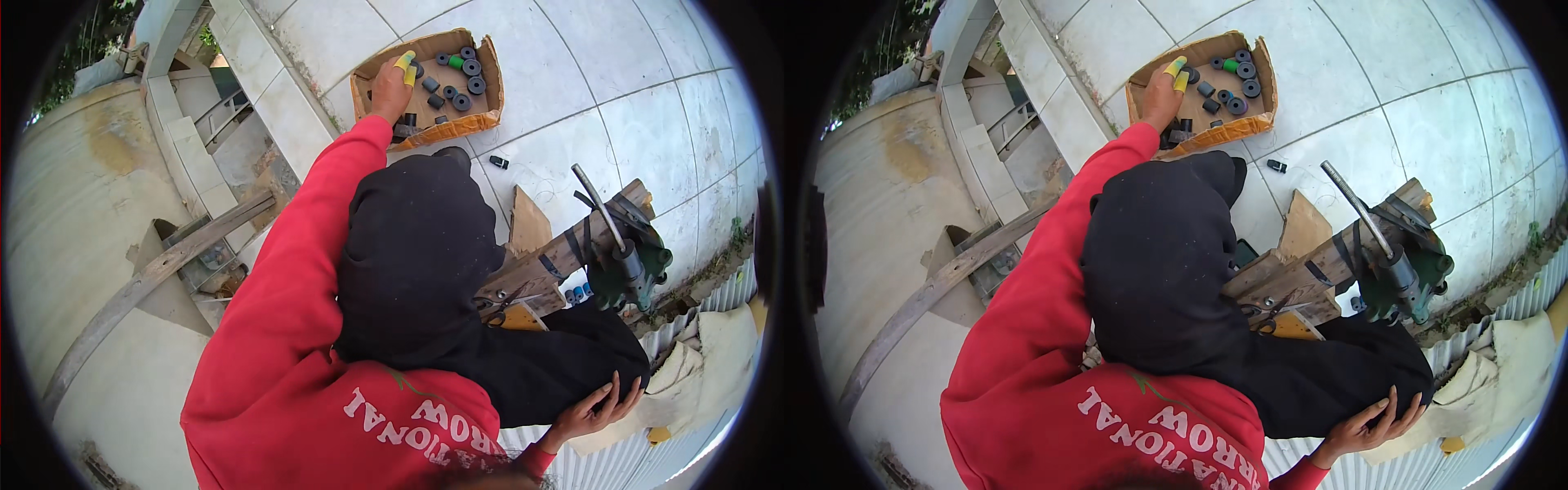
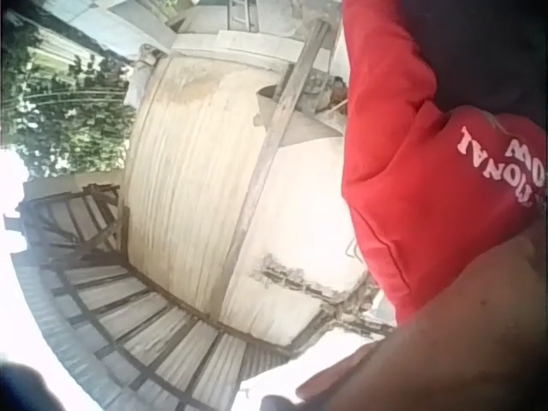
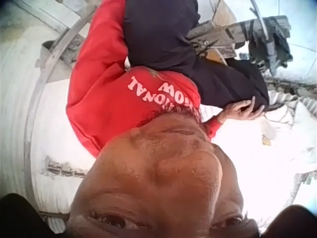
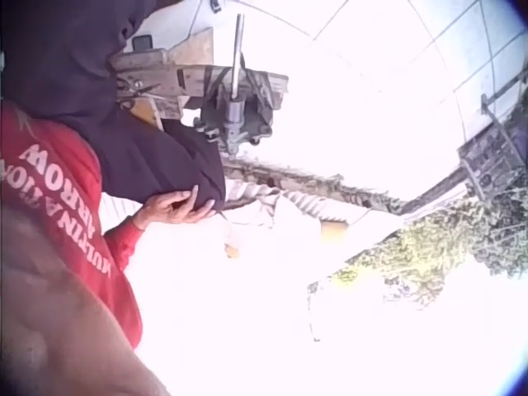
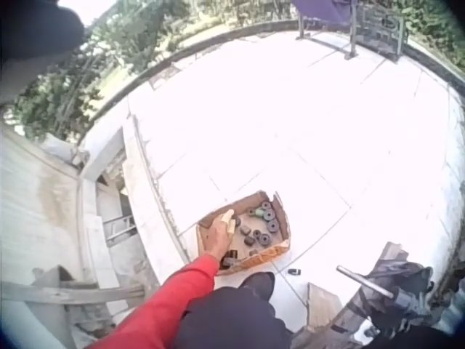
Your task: Manually assemble and adjust mechanical components, including cylinders and spacers, onto a shaft or rod.
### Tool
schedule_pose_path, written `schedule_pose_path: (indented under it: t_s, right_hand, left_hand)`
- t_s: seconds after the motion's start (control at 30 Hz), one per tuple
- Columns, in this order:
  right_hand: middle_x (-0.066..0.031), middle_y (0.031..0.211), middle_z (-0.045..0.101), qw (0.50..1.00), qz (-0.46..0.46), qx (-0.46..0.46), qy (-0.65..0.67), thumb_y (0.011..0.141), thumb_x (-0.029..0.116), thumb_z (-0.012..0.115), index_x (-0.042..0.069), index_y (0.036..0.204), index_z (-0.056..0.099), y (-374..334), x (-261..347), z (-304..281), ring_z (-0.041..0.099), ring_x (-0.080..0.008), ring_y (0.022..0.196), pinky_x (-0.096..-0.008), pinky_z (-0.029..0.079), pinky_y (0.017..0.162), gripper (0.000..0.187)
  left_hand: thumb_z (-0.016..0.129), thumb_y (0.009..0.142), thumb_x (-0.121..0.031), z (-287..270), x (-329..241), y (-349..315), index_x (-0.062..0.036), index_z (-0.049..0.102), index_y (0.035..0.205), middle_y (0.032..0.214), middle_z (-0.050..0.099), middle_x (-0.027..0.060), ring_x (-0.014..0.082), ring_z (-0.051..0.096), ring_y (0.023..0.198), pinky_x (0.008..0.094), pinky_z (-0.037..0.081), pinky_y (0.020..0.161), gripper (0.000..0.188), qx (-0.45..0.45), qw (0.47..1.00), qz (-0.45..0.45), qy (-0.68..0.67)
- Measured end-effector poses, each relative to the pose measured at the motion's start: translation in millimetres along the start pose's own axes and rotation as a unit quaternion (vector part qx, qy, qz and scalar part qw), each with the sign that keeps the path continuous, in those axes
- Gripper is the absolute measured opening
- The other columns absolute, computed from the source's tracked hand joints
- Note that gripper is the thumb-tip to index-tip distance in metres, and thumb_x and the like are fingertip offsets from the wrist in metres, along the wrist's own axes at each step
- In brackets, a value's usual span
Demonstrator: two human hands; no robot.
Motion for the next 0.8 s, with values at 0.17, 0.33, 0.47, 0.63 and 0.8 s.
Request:
schedule_pose_path:
  t_s: [0.17,0.33,0.47,0.63,0.8]
  right_hand:
    - [-0.0176,0.151,0.057,1.000,-0.003,-0.011,-0.015,0.109,0.012,0.054,0.001,0.119,0.076,-2,2,-7,0.044,-0.0376,0.148,-0.0525,0.034,0.121,0.027]
    - [-0.0181,0.150,0.057,1.000,-0.007,-0.019,-0.014,0.108,0.012,0.053,0.001,0.118,0.076,0,3,-12,0.044,-0.0379,0.148,-0.0528,0.034,0.121,0.027]
    - [-0.0190,0.150,0.057,1.000,0.005,-0.008,-0.019,0.106,0.010,0.052,0.000,0.117,0.076,1,7,-12,0.042,-0.0404,0.149,-0.0573,0.033,0.121,0.028]
    - [-0.0194,0.150,0.057,0.999,0.007,-0.009,-0.040,0.106,0.011,0.052,0.000,0.115,0.077,1,9,-17,0.042,-0.0410,0.149,-0.0581,0.033,0.121,0.029]
    - [-0.0197,0.150,0.057,0.999,0.008,-0.003,-0.034,0.106,0.012,0.052,0.001,0.114,0.077,4,11,-17,0.040,-0.0423,0.149,-0.0598,0.032,0.122,0.029]
  left_hand:
    - [0.068,0.095,-0.009,14,-6,14,-0.0077,0.068,0.132,0.123,0.067,0.0136,0.0372,0.061,0.116,0.0453,0.050,0.099,0.037,-0.039,0.998,-0.051,-0.024]
    - [0.070,0.093,-0.008,30,-15,2,-0.0055,0.068,0.130,0.124,0.066,0.0136,0.0374,0.060,0.115,0.0461,0.050,0.099,0.037,-0.012,0.998,-0.058,0.020]
    - [0.075,0.093,-0.016,28,2,-5,-0.0055,0.067,0.134,0.134,0.064,0.0149,0.0371,0.059,0.123,0.0446,0.049,0.104,0.043,-0.077,0.993,-0.084,-0.008]
    - [0.079,0.092,-0.022,40,14,0,-0.0050,0.066,0.137,0.139,0.063,0.0188,0.0376,0.059,0.127,0.0438,0.049,0.104,0.050,0.003,0.996,-0.084,-0.002]
    - [0.078,0.092,-0.019,49,32,3,-0.0033,0.064,0.139,0.131,0.068,0.0218,0.0402,0.064,0.120,0.0446,0.051,0.103,0.051,0.005,0.990,-0.129,-0.051]
Point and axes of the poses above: each hand's wrist, its own y-axis towards the middle knuckle, its own z-axis out of the palm, x = y × z, the point moved 4 cm from there along y, towards the middle knuckle
